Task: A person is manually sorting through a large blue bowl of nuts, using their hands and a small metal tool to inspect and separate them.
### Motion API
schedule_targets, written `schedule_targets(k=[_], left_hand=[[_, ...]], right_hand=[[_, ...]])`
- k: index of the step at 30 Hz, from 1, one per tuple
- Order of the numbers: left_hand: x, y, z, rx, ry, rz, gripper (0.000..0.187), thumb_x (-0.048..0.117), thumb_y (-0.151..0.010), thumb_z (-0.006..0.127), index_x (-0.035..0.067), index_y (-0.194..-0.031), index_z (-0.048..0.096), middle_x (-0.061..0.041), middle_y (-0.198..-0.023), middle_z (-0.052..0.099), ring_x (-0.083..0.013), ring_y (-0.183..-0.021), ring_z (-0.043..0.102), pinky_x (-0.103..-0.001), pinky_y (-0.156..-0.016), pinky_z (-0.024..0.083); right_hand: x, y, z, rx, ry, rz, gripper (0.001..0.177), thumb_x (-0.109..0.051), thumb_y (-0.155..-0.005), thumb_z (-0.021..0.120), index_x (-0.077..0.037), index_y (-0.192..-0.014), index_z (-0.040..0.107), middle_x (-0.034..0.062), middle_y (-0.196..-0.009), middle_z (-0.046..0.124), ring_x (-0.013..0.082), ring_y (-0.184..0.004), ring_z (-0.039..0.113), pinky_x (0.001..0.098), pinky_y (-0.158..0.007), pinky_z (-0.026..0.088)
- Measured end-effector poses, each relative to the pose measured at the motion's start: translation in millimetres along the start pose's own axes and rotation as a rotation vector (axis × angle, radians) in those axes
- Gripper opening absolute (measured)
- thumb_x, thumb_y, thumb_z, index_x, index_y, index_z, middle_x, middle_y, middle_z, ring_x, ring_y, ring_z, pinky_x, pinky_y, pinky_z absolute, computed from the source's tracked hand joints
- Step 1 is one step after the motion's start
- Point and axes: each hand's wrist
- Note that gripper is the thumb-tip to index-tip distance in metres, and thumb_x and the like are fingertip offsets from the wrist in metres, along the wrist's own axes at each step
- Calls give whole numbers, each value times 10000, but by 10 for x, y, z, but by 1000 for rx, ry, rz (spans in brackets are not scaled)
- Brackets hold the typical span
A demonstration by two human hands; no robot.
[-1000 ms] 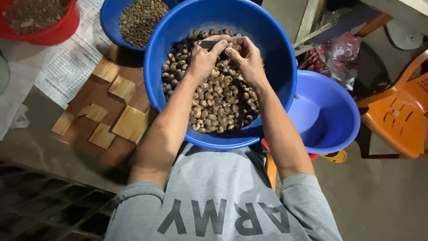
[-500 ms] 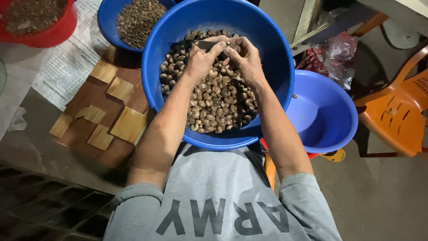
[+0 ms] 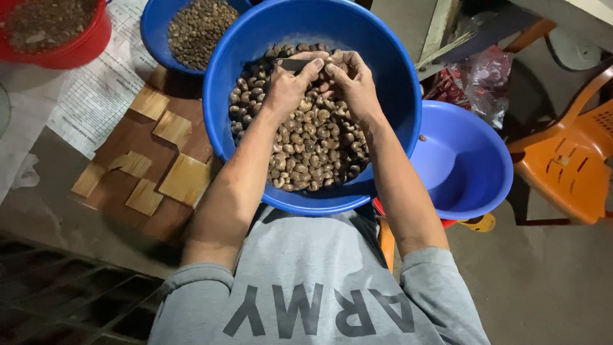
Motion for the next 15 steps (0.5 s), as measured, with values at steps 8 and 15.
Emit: schedule_targets(k=[8, 15], left_hand=[[-117, -31, 8, -14, 108, 10, 306, 320, -994, 636, 135, -1228, 703, -66, -1102, 789, -161, -950, 754, -281, -845, 668], [62, 23, -2, -2, 160, -122, 276, 279, -992, 644, 141, -1219, 719, -24, -994, 806, -77, -771, 719, -191, -569, 592]], right_hand=[[-86, 44, 38, -23, -8, 30, 200, -143, -1030, 633, -43, -1180, 545, 81, -910, 669, 135, -705, 672, 222, -591, 560], [-90, 54, 40, -42, 30, 7, 243, -144, -1020, 663, -54, -1217, 551, 60, -826, 662, 131, -648, 655, 216, -566, 533]])
Point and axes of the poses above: each hand's wrist, its own y-axis away from the middle knuckle, its own z-axis out of the palm, x = y × z
